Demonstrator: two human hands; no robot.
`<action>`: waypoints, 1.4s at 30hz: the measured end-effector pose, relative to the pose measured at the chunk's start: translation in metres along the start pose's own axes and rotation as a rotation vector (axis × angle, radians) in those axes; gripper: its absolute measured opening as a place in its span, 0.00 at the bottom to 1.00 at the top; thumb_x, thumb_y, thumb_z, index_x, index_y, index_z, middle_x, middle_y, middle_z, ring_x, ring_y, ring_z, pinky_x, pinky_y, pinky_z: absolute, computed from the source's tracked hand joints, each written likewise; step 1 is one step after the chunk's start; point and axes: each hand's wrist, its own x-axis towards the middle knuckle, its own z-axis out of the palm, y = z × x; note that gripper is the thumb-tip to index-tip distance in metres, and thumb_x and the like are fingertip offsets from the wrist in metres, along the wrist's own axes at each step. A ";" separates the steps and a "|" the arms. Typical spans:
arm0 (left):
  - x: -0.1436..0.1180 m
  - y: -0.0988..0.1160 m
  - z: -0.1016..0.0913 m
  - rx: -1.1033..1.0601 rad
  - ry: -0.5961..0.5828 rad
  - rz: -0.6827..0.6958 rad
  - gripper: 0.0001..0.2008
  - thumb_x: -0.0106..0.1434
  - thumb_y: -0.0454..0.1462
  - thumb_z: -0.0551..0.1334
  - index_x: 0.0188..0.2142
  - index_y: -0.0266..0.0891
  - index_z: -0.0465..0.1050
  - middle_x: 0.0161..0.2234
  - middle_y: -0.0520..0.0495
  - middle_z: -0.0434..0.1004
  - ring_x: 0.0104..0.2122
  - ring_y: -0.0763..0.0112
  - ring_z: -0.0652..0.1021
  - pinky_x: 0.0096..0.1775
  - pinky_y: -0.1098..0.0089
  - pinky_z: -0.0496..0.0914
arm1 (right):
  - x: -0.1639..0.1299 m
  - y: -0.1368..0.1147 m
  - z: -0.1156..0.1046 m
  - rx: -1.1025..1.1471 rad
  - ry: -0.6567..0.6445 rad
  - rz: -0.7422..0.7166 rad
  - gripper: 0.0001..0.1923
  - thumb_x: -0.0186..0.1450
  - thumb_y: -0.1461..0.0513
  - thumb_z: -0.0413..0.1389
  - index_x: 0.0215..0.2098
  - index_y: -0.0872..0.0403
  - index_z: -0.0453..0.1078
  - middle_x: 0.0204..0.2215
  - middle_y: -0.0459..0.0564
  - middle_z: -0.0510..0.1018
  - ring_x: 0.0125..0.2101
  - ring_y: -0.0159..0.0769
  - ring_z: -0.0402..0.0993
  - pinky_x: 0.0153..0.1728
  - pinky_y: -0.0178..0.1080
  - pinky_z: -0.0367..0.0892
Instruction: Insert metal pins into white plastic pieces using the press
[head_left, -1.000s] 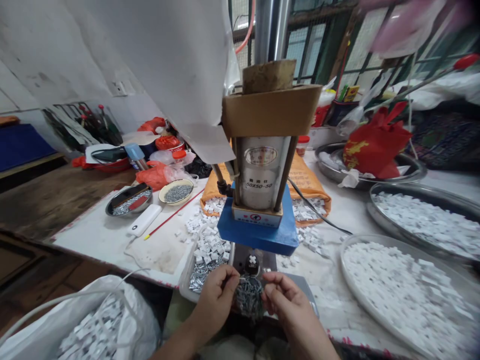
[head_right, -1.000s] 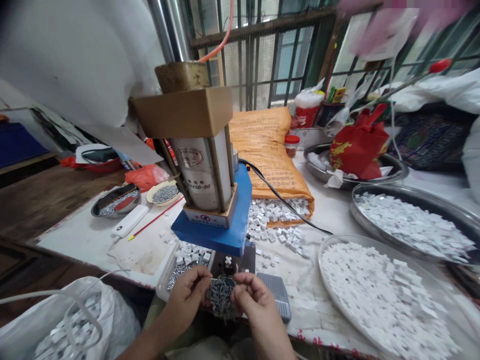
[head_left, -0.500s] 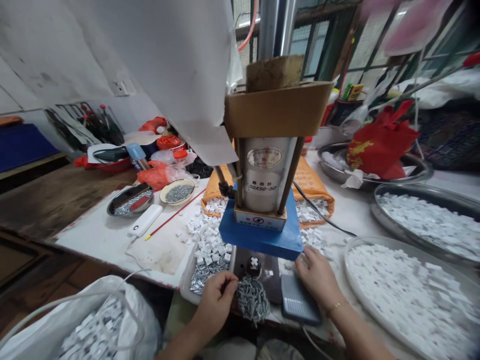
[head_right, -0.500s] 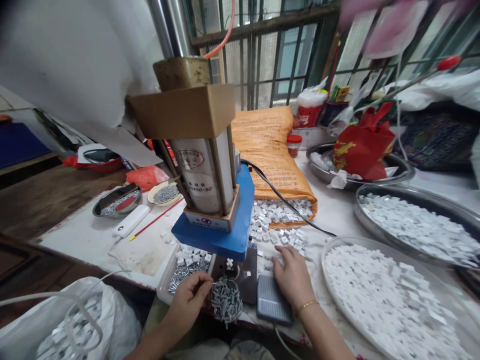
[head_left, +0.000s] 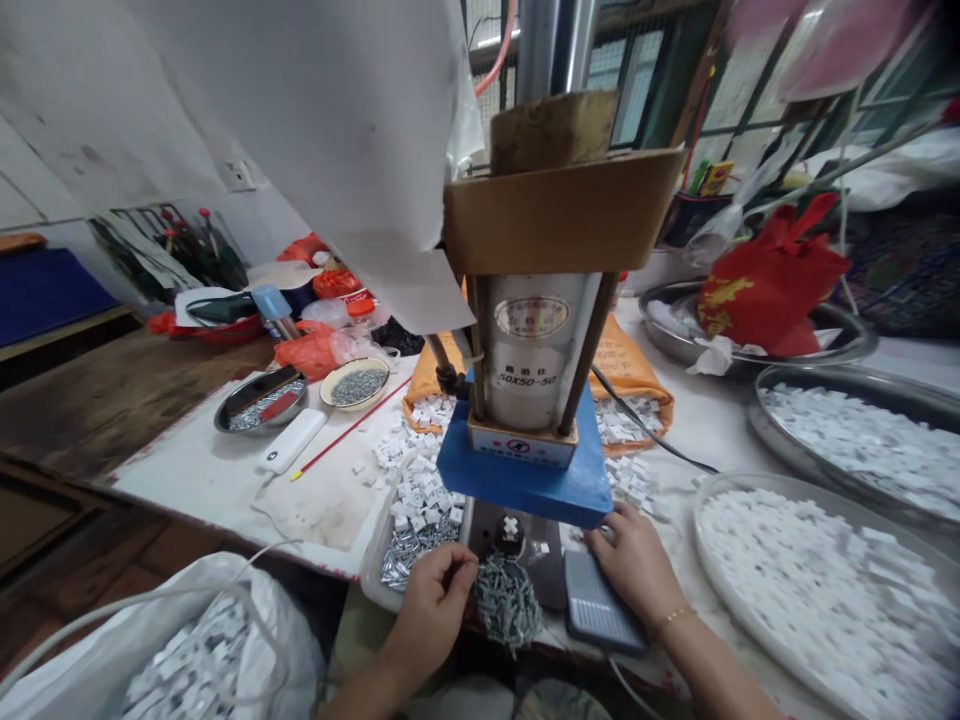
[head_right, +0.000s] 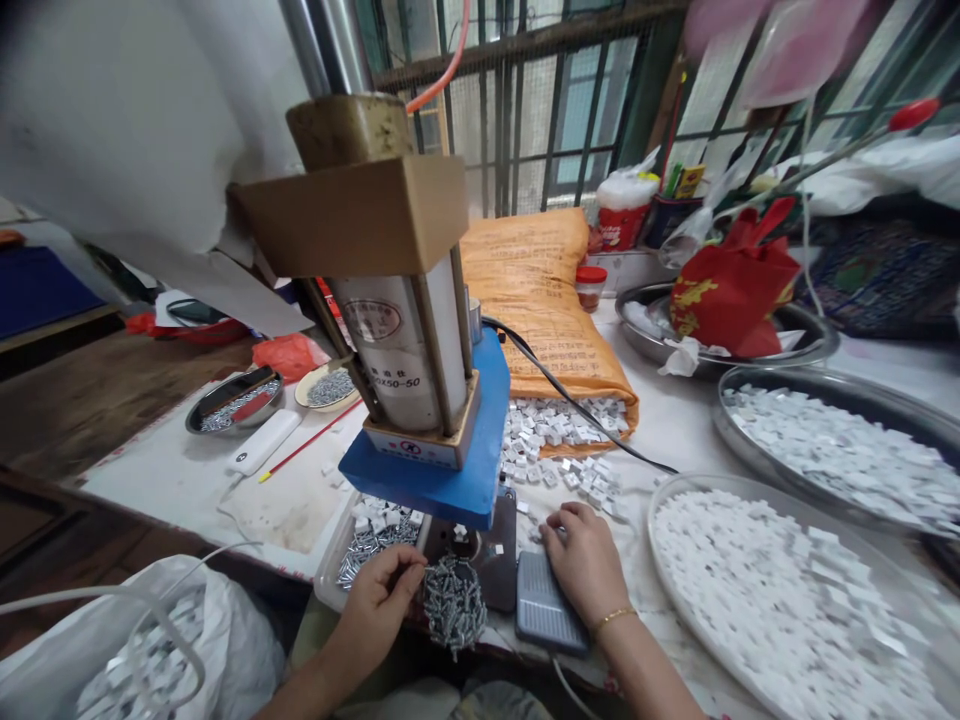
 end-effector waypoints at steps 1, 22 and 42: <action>0.000 0.000 0.000 0.000 -0.001 -0.004 0.09 0.62 0.39 0.56 0.31 0.37 0.71 0.26 0.50 0.71 0.29 0.68 0.72 0.32 0.72 0.67 | 0.000 -0.001 0.000 -0.008 -0.001 0.000 0.11 0.60 0.60 0.50 0.30 0.53 0.75 0.36 0.56 0.75 0.38 0.45 0.70 0.42 0.44 0.63; -0.001 0.003 -0.001 0.013 0.007 0.015 0.09 0.61 0.39 0.56 0.31 0.37 0.72 0.28 0.48 0.73 0.31 0.66 0.73 0.31 0.72 0.66 | -0.006 -0.015 -0.008 -0.061 -0.041 0.135 0.12 0.61 0.56 0.48 0.27 0.51 0.71 0.28 0.52 0.78 0.31 0.44 0.74 0.30 0.40 0.60; -0.001 0.005 -0.001 0.040 0.001 0.001 0.09 0.61 0.40 0.56 0.30 0.38 0.71 0.28 0.48 0.73 0.31 0.66 0.73 0.33 0.71 0.66 | -0.008 -0.010 -0.013 0.372 0.095 0.279 0.17 0.60 0.52 0.47 0.31 0.53 0.72 0.30 0.52 0.81 0.33 0.44 0.75 0.34 0.40 0.68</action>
